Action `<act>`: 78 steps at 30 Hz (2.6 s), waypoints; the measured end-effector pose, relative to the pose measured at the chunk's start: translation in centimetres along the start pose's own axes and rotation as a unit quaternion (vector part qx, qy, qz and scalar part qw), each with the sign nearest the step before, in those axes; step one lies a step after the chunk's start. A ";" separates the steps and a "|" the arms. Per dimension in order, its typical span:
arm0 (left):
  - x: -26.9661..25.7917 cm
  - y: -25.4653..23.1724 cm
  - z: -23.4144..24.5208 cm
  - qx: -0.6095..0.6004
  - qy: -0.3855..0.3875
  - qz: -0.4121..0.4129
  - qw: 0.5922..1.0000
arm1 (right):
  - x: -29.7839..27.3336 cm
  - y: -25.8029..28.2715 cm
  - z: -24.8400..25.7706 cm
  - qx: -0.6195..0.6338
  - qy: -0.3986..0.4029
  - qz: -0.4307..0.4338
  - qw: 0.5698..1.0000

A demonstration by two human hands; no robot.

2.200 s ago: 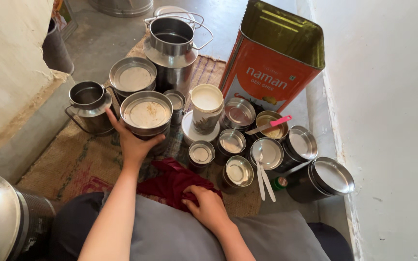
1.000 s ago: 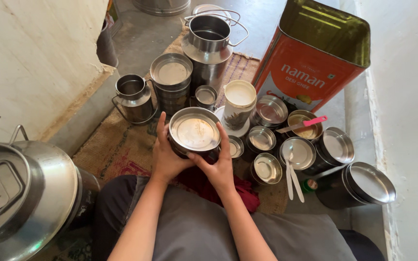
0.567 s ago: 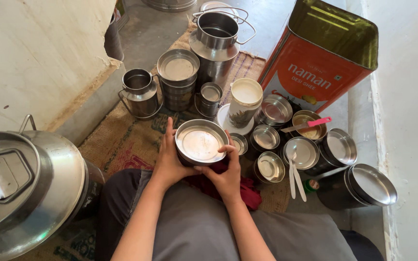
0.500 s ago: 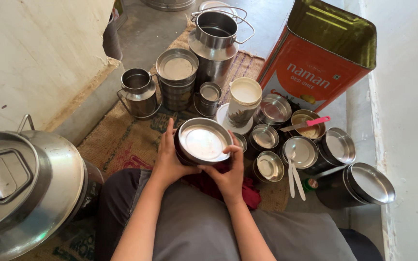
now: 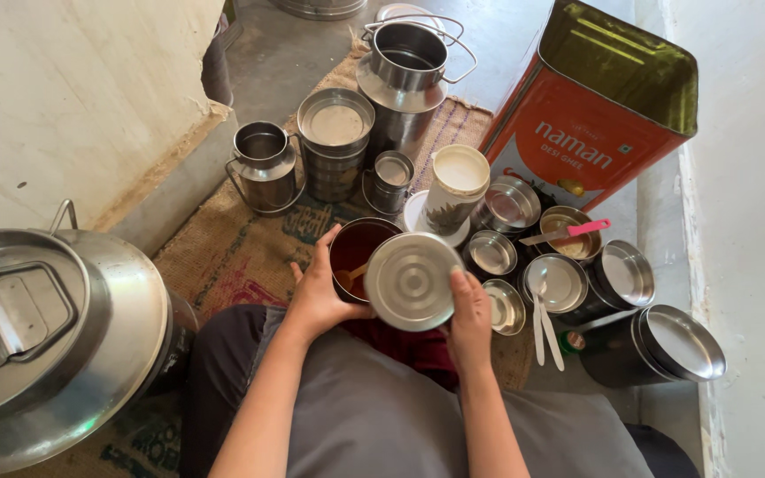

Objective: The person sits on the floor and wipes the inside and outside of several small metal containers and lids using a red cloth. They handle each item one at a time, rotating and turning them to clean different surfaces, then place them back among other containers.

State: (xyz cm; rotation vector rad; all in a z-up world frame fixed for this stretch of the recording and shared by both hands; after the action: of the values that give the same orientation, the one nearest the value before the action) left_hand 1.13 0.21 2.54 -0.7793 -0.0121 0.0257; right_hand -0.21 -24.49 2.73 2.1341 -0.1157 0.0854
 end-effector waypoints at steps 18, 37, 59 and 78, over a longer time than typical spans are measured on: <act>-0.2 -0.2 -0.3 -0.058 0.022 -0.066 0.996 | 4.4 -3.8 -1.7 -0.302 -0.117 0.134 0.937; 1.2 0.9 0.5 -0.253 -0.093 -0.067 0.961 | 3.9 -0.7 -8.6 -0.348 0.069 0.190 0.916; 2.9 2.2 0.6 -0.228 -0.155 -0.019 0.961 | 5.8 -3.7 -7.6 -0.274 0.057 0.077 0.957; 3.2 3.1 -0.4 -0.283 -0.159 -0.007 0.946 | 6.2 0.3 -19.8 -0.582 0.273 0.224 0.733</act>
State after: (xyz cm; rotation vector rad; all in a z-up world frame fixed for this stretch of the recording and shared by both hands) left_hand 4.28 2.24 0.04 -1.3435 -0.3446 0.1388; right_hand 5.57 -8.22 14.29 0.7152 -0.2508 0.7210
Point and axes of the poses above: each hand's wrist, its own x-axis towards the middle knuckle, its own z-axis out of the back of the hand, y = z × x, the point moved 8 cm from there along x, towards the middle knuckle, and after that the axes turned 13 degrees about x, right-handed, at the moved point
